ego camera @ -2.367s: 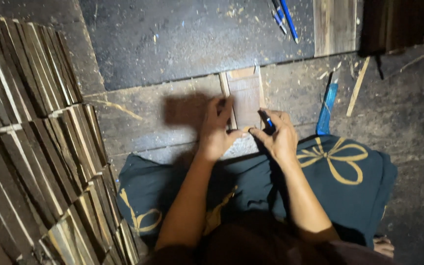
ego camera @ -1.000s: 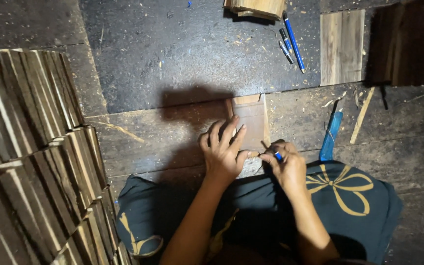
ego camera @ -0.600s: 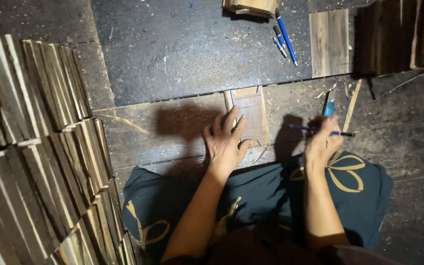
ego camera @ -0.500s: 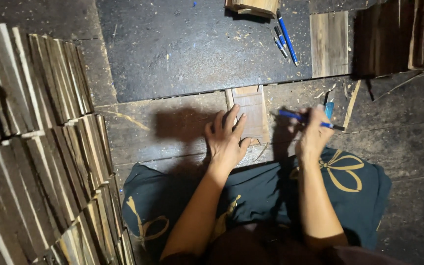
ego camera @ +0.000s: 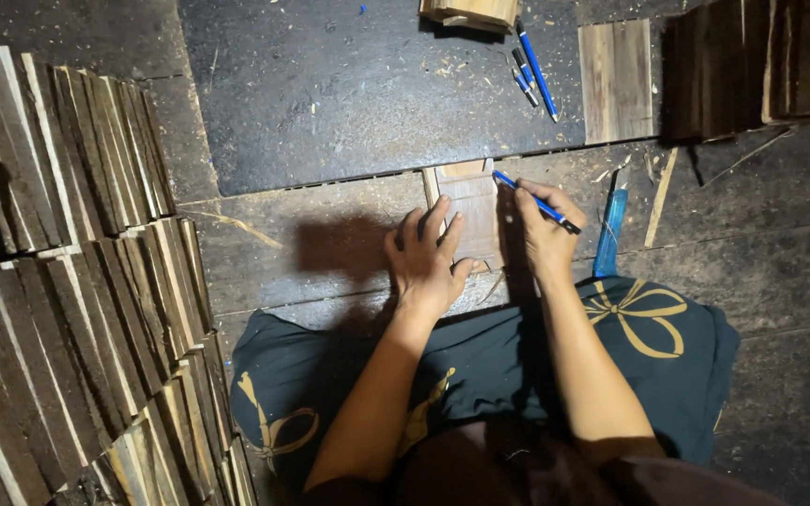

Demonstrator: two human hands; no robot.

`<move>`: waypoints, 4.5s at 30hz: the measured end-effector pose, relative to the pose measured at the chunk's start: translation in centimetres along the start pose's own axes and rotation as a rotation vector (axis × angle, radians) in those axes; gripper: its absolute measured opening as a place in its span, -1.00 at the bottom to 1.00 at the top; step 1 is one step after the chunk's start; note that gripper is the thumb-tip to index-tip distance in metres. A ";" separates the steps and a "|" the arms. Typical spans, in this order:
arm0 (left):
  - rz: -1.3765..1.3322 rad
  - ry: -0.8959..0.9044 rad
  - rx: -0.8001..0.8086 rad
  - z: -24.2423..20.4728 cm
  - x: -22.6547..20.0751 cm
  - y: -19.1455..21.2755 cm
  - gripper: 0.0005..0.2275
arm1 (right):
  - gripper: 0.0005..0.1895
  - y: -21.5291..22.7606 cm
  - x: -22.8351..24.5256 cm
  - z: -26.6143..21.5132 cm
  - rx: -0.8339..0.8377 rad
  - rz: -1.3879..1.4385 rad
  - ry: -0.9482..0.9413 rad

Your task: The person uses a pen to mark lines on rectangular wooden blocks and then places them onto a stack of similar blocks.

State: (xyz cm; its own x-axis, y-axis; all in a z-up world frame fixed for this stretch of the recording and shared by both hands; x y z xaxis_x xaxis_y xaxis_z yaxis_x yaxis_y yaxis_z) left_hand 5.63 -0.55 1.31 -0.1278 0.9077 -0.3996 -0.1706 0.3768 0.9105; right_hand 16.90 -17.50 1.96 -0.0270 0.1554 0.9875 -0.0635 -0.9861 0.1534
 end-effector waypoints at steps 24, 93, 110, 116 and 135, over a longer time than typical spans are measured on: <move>0.103 -0.057 -0.197 -0.5 -0.3 -0.1 -0.39 | -0.85 2.0 2.8 -6.5 0.138 -0.256 0.281; 0.332 0.048 0.304 15.2 1.5 0.3 -0.10 | -0.82 -7.2 3.7 -10.9 0.302 -0.815 0.898; 0.413 0.284 0.722 17.3 2.0 0.7 0.38 | -0.87 -10.8 3.9 -8.7 0.243 -0.916 0.989; 0.398 0.284 0.709 17.3 2.1 0.3 0.45 | -0.62 -5.2 3.4 -14.5 0.583 -0.848 0.684; 0.377 0.281 0.677 17.0 2.5 0.0 0.44 | -0.72 -4.5 5.6 -16.2 0.515 -0.953 0.776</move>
State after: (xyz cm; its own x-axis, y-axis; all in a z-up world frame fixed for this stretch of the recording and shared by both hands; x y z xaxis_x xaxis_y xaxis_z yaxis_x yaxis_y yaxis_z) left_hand 21.89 4.82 2.16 -0.3139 0.9493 0.0156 0.5473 0.1675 0.8200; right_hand 0.91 -11.26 6.21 -0.7514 0.6157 0.2374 0.0023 -0.3574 0.9340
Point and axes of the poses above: each hand's wrist, its own z-axis towards the middle knuckle, its own y-axis out of the back of the hand, x = y × z, the point moved 6 cm from there along z, towards the middle knuckle, and after that the axes turned 7 degrees about z, right-handed, at the moved point
